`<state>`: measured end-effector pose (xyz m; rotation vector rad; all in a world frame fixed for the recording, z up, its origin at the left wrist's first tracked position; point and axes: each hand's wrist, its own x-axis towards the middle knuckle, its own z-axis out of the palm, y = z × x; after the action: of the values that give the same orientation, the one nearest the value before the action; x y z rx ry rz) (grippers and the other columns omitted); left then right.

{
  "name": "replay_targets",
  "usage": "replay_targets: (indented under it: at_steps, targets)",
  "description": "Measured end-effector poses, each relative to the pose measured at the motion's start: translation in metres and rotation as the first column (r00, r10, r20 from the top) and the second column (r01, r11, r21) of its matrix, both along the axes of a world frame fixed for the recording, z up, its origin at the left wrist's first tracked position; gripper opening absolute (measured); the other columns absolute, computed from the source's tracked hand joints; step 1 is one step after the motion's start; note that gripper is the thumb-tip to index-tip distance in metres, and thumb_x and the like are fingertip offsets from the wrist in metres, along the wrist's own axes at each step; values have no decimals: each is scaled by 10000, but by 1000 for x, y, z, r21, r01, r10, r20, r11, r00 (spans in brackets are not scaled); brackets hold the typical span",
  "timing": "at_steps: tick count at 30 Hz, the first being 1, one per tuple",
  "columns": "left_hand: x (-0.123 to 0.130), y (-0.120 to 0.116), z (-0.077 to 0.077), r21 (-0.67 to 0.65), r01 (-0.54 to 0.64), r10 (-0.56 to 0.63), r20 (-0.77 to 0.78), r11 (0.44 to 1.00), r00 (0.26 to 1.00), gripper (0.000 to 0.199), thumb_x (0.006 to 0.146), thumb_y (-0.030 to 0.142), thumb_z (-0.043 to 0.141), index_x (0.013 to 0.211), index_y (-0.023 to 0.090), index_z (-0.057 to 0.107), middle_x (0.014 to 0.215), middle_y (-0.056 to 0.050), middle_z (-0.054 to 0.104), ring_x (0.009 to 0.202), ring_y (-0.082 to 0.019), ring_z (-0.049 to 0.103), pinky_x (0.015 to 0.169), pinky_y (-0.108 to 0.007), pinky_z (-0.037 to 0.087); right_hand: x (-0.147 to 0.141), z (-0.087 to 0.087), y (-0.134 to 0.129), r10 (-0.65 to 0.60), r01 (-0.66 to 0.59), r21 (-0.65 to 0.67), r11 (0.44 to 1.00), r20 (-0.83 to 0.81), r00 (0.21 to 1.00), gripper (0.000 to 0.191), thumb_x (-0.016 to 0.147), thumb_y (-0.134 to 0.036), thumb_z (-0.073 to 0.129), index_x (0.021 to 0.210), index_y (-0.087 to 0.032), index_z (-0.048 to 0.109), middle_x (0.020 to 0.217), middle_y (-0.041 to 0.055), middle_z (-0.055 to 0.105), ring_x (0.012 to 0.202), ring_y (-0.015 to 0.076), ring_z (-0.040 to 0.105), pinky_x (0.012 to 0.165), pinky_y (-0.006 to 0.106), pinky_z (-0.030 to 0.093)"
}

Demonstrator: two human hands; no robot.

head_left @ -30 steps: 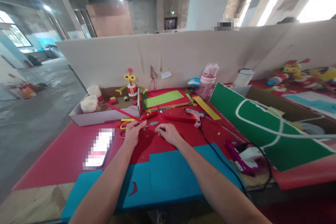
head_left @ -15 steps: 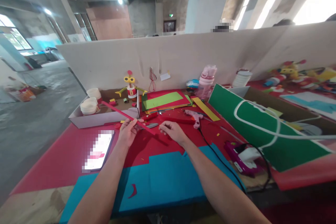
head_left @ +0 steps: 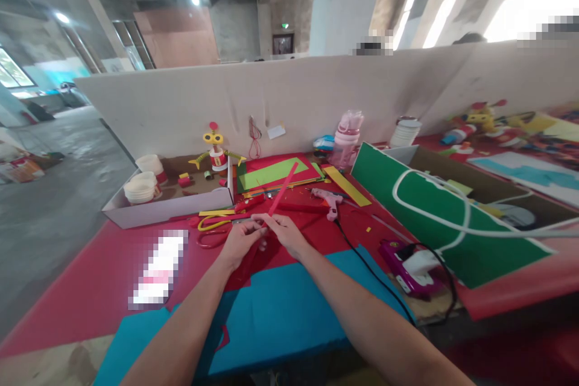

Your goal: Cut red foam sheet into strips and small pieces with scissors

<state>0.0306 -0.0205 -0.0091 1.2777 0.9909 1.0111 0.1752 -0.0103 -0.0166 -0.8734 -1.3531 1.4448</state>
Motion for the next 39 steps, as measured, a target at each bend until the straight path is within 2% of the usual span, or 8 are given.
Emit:
replay_targets:
  at_steps: [2,5,9,14,18,25,33,39]
  targets:
    - [0,0,0,32,-38,38,6,999,999,271,677,385,737,651,134,638,530,-19,627,456,-116,566,509,-234,462,-3,-1,-1,17,-17,-14,1000,-33,999,518,801,-598,552,1078,-179,683,696,-3,658,548,120,558,575,249,475]
    - [1,0,-2,56,-97,98,-7,994,995,255,682,378,725,658,133,660,541,-26,638,456,-125,571,494,-242,470,-9,-4,-4,-13,13,-19,1000,-39,999,483,751,-609,612,903,-161,712,567,-26,590,487,114,509,513,241,436]
    - [4,0,-4,44,-85,88,-62,995,994,252,670,363,731,599,137,646,493,-25,615,425,-127,555,460,-238,452,-10,-10,-3,-22,20,-49,999,-41,999,505,776,-638,563,773,-153,703,465,-28,527,457,136,509,472,248,401]
    - [3,-3,0,44,-27,30,-69,999,997,259,674,361,732,567,149,629,486,-30,618,410,-123,543,466,-238,438,6,-9,6,51,-59,-70,996,-109,993,492,775,-604,597,907,-147,722,761,35,700,704,151,624,719,264,470]
    - [2,-5,3,46,7,-3,-85,999,996,258,689,357,719,558,156,624,495,-37,627,416,-132,550,470,-244,431,21,2,9,63,-75,-79,994,-152,986,468,794,-584,584,924,-157,724,989,89,711,941,180,628,831,278,451]
    - [2,-6,3,-7,53,-53,-88,999,995,247,694,352,725,592,146,637,509,-44,630,426,-132,554,477,-241,434,37,15,11,36,-55,-89,995,-201,979,441,771,-582,608,890,-170,709,1040,94,708,1008,197,627,921,328,434]
    - [-3,-9,5,-122,198,-197,17,973,980,229,704,334,735,668,116,672,524,-60,638,436,-124,556,481,-233,436,49,13,23,-127,121,-40,992,-247,961,405,737,-574,646,802,-177,694,1025,93,716,1020,205,630,930,346,435]
    - [-5,-11,5,-159,262,-260,31,952,965,227,708,317,735,684,101,669,536,-62,644,444,-124,565,493,-235,447,63,16,29,-165,155,-57,986,-373,913,347,679,-523,730,781,-192,710,969,66,734,1011,213,636,950,356,421]
